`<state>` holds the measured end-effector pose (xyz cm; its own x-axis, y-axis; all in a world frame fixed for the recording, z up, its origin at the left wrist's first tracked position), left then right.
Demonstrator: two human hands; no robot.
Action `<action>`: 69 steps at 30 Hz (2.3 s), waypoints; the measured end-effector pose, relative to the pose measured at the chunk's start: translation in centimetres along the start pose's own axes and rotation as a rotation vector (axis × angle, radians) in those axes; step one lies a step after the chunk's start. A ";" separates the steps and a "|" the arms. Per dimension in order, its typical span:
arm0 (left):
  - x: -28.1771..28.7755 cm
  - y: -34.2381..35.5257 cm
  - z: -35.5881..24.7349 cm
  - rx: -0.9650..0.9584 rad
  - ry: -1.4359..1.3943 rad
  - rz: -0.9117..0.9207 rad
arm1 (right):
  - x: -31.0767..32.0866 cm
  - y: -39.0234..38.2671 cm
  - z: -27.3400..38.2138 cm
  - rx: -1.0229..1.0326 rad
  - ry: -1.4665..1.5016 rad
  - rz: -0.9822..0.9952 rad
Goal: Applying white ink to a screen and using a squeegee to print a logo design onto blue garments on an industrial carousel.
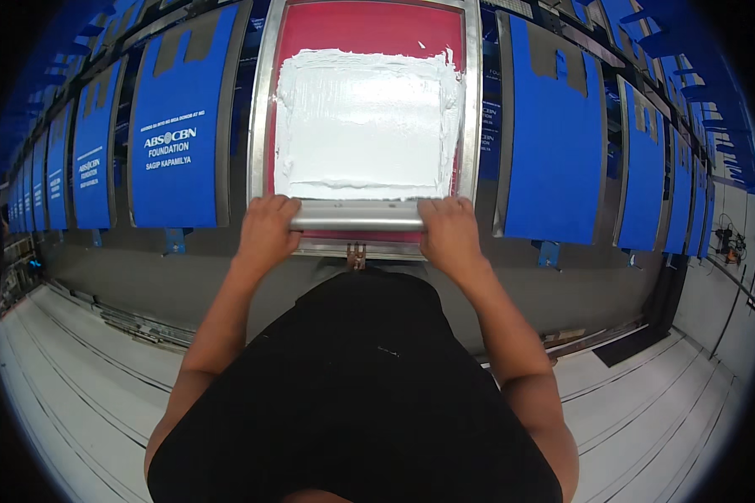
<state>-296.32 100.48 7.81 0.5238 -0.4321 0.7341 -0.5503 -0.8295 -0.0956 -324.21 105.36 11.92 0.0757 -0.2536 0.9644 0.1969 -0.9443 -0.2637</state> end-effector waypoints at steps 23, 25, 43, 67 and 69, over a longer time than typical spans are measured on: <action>4.2 18.8 6.4 0.047 0.040 -0.040 | 1.9 18.5 -8.0 -0.037 -0.144 0.078; 3.2 12.6 4.9 0.149 0.025 -0.015 | 1.7 12.6 -6.0 -0.067 -0.104 0.160; 1.8 9.6 4.5 0.169 -0.010 0.022 | 0.4 9.9 -4.8 -0.055 -0.149 0.229; 0.4 4.2 1.4 0.383 -0.553 0.131 | 5.9 28.7 -12.4 0.084 -0.077 -0.010; -6.5 -2.5 -0.2 0.441 -0.522 0.613 | 4.4 29.7 -12.5 0.088 -0.025 0.139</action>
<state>-298.43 105.43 3.41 0.5089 -0.8568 0.0834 -0.5867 -0.4161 -0.6947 -330.23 73.59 8.63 0.1323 -0.3744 0.9178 0.2672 -0.8782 -0.3967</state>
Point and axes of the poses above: each hand's wrist, its own y-axis towards the middle knuckle, its own x-axis out of the back of the hand, z = x × y, the point moved 4 cm from there along y, towards the middle knuckle, and after that the axes turned 13 degrees about -y, right-handed, at the moved point
